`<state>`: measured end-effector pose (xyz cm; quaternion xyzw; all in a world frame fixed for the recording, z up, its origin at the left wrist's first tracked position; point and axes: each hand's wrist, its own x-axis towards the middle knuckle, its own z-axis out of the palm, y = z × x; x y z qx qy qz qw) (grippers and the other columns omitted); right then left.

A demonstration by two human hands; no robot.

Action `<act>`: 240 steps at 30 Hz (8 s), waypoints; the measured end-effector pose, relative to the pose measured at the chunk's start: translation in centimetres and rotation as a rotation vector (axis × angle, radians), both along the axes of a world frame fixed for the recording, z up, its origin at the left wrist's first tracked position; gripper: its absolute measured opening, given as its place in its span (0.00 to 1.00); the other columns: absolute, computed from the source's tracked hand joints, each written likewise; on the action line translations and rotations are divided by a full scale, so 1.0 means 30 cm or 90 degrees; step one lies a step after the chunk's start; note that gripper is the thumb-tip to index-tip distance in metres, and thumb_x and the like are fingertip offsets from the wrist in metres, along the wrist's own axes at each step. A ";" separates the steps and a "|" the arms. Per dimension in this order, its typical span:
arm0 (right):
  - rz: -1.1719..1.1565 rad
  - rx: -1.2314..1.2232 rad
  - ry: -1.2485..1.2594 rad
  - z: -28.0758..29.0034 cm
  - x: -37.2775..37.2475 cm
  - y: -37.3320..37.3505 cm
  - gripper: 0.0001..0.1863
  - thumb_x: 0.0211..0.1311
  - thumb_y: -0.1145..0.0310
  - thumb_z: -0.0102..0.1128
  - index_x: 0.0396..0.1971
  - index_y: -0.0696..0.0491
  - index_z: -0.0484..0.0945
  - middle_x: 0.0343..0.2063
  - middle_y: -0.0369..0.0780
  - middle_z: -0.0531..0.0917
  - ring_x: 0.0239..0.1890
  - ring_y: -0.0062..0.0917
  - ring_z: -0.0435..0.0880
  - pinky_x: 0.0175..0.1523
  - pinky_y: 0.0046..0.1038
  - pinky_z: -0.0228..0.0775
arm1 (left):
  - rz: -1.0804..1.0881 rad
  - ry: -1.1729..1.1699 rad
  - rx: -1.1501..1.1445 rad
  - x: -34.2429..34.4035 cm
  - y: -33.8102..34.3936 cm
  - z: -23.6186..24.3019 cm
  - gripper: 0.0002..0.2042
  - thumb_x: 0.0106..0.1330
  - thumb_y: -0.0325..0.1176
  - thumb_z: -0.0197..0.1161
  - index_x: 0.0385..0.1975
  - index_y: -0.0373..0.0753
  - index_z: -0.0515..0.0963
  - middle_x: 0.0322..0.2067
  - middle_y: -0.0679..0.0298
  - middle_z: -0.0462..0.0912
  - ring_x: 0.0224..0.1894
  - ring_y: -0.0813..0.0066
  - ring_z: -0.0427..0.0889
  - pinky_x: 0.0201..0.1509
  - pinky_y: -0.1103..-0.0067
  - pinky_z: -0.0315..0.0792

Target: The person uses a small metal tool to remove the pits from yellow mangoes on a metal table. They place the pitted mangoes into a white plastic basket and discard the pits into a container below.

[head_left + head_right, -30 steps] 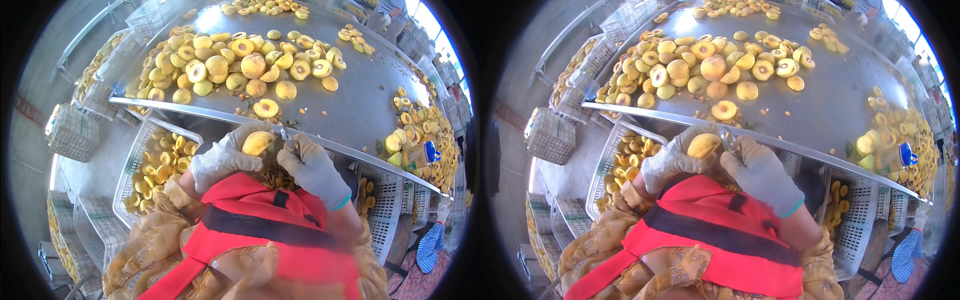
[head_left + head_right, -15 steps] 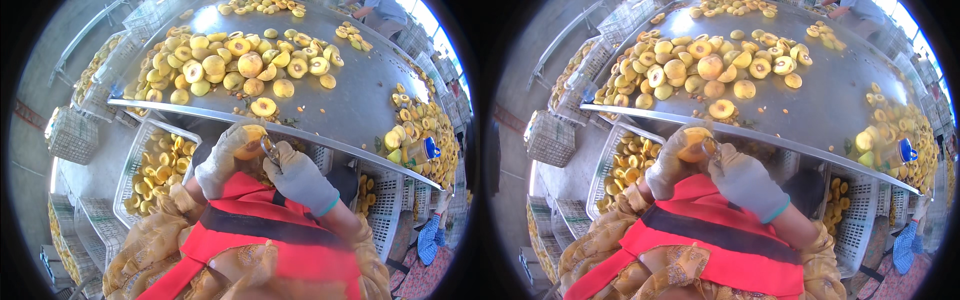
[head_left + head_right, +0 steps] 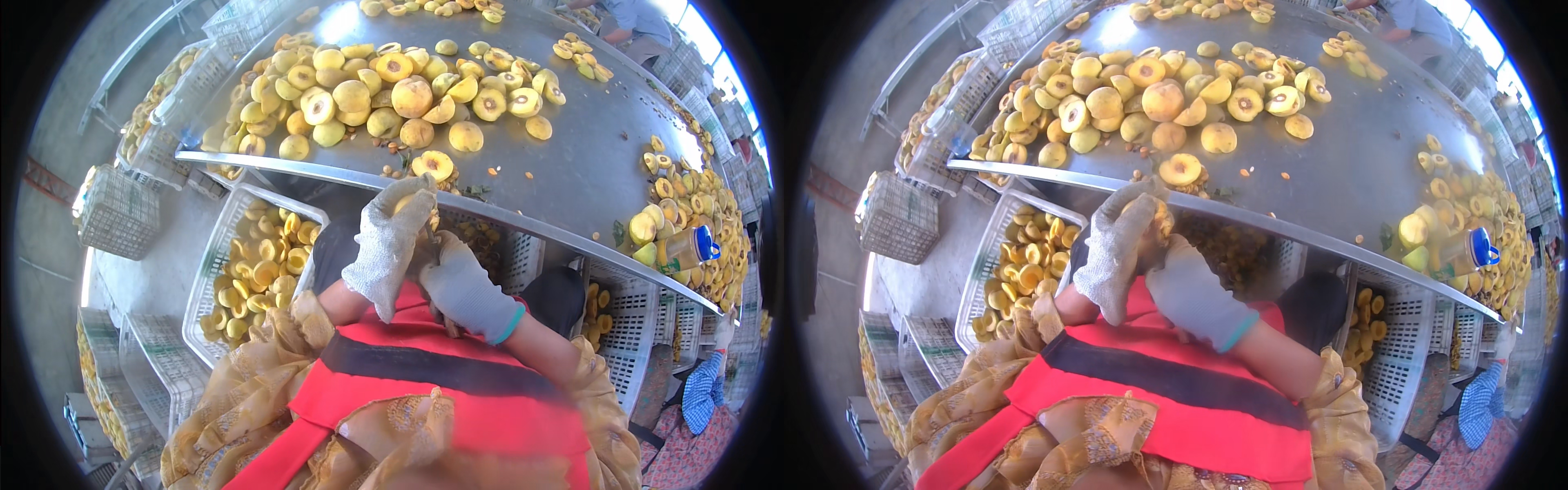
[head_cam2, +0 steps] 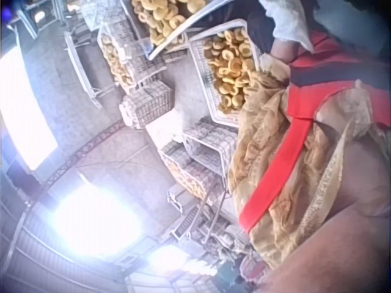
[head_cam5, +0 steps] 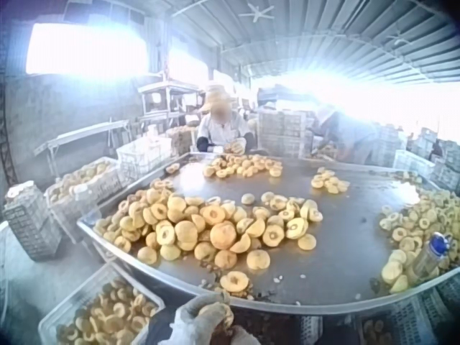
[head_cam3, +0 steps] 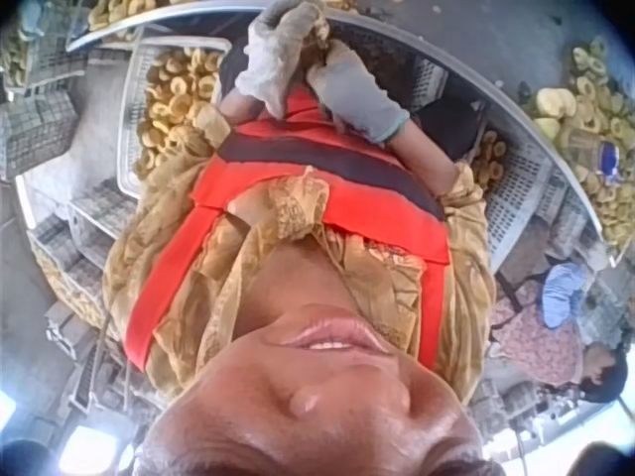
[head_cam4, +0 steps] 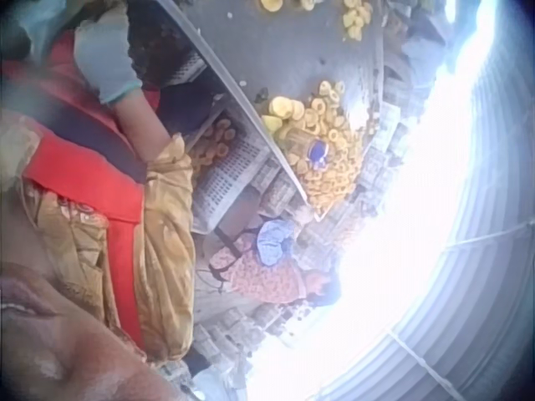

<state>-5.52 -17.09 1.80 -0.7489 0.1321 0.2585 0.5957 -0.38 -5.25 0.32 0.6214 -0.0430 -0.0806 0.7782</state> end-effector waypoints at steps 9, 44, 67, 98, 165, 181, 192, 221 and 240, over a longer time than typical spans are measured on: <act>-0.033 0.223 0.052 -0.008 0.013 -0.015 0.13 0.64 0.72 0.46 0.46 0.61 0.65 0.17 0.40 0.74 0.09 0.23 0.72 0.11 0.23 0.66 | -0.090 -0.056 0.189 0.057 0.010 -0.018 0.13 0.65 0.36 0.64 0.44 0.34 0.81 0.31 0.66 0.81 0.36 0.83 0.76 0.42 0.81 0.73; 0.075 0.761 0.115 -0.126 -0.028 -0.115 0.10 0.66 0.66 0.54 0.27 0.52 0.65 0.12 0.32 0.66 0.06 0.16 0.59 0.08 0.18 0.47 | -0.020 0.183 -0.154 -0.003 0.229 -0.054 0.22 0.66 0.45 0.62 0.52 0.37 0.71 0.43 0.58 0.80 0.38 0.68 0.82 0.41 0.72 0.78; -0.189 0.515 -0.091 -0.090 -0.087 -0.297 0.04 0.64 0.70 0.52 0.31 0.54 0.69 0.13 0.35 0.72 0.09 0.18 0.67 0.11 0.20 0.55 | -0.426 -0.164 0.597 0.463 -0.103 -0.078 0.29 0.48 0.36 0.72 0.54 0.44 0.73 0.41 0.58 0.83 0.42 0.63 0.83 0.48 0.65 0.76; 0.009 -0.193 -0.398 -0.051 0.071 -0.170 0.12 0.62 0.66 0.56 0.42 0.55 0.76 0.28 0.48 0.81 0.34 0.40 0.82 0.41 0.36 0.71 | -0.106 -0.093 -0.188 0.120 0.005 -0.113 0.21 0.70 0.41 0.56 0.58 0.40 0.65 0.54 0.55 0.71 0.56 0.63 0.73 0.58 0.65 0.71; -0.120 0.226 -0.153 0.034 0.083 -0.053 0.07 0.67 0.64 0.55 0.35 0.52 0.72 0.20 0.36 0.77 0.15 0.19 0.74 0.21 0.21 0.68 | -0.251 0.070 -0.425 0.097 0.079 -0.043 0.35 0.61 0.47 0.65 0.65 0.41 0.58 0.53 0.58 0.71 0.53 0.65 0.73 0.56 0.69 0.69; -0.022 -0.057 -0.382 -0.094 0.063 0.004 0.22 0.67 0.73 0.49 0.61 0.50 0.63 0.23 0.37 0.75 0.19 0.19 0.74 0.25 0.24 0.70 | -0.121 -0.006 -0.350 0.034 0.011 -0.001 0.31 0.60 0.35 0.66 0.63 0.41 0.62 0.58 0.56 0.70 0.54 0.66 0.73 0.57 0.68 0.70; -0.063 0.144 -0.194 0.048 0.046 0.028 0.15 0.64 0.76 0.48 0.51 0.55 0.66 0.20 0.38 0.74 0.11 0.19 0.71 0.14 0.23 0.66 | -0.098 -0.035 -0.326 0.022 0.024 -0.022 0.30 0.59 0.32 0.65 0.63 0.42 0.63 0.57 0.56 0.72 0.53 0.65 0.75 0.56 0.69 0.72; 0.028 -0.163 -0.618 -0.125 0.068 0.011 0.17 0.66 0.71 0.46 0.54 0.57 0.64 0.19 0.39 0.74 0.12 0.22 0.74 0.16 0.24 0.70 | -0.222 -0.090 -0.227 0.068 0.071 -0.085 0.35 0.55 0.32 0.73 0.63 0.46 0.64 0.60 0.57 0.69 0.56 0.67 0.73 0.59 0.70 0.69; 0.064 0.026 -0.023 0.042 0.022 -0.007 0.10 0.63 0.69 0.47 0.38 0.59 0.69 0.19 0.38 0.73 0.15 0.22 0.74 0.18 0.25 0.70 | -0.210 -0.048 0.165 0.110 0.037 0.045 0.14 0.67 0.37 0.56 0.41 0.33 0.81 0.35 0.62 0.82 0.38 0.79 0.77 0.44 0.83 0.71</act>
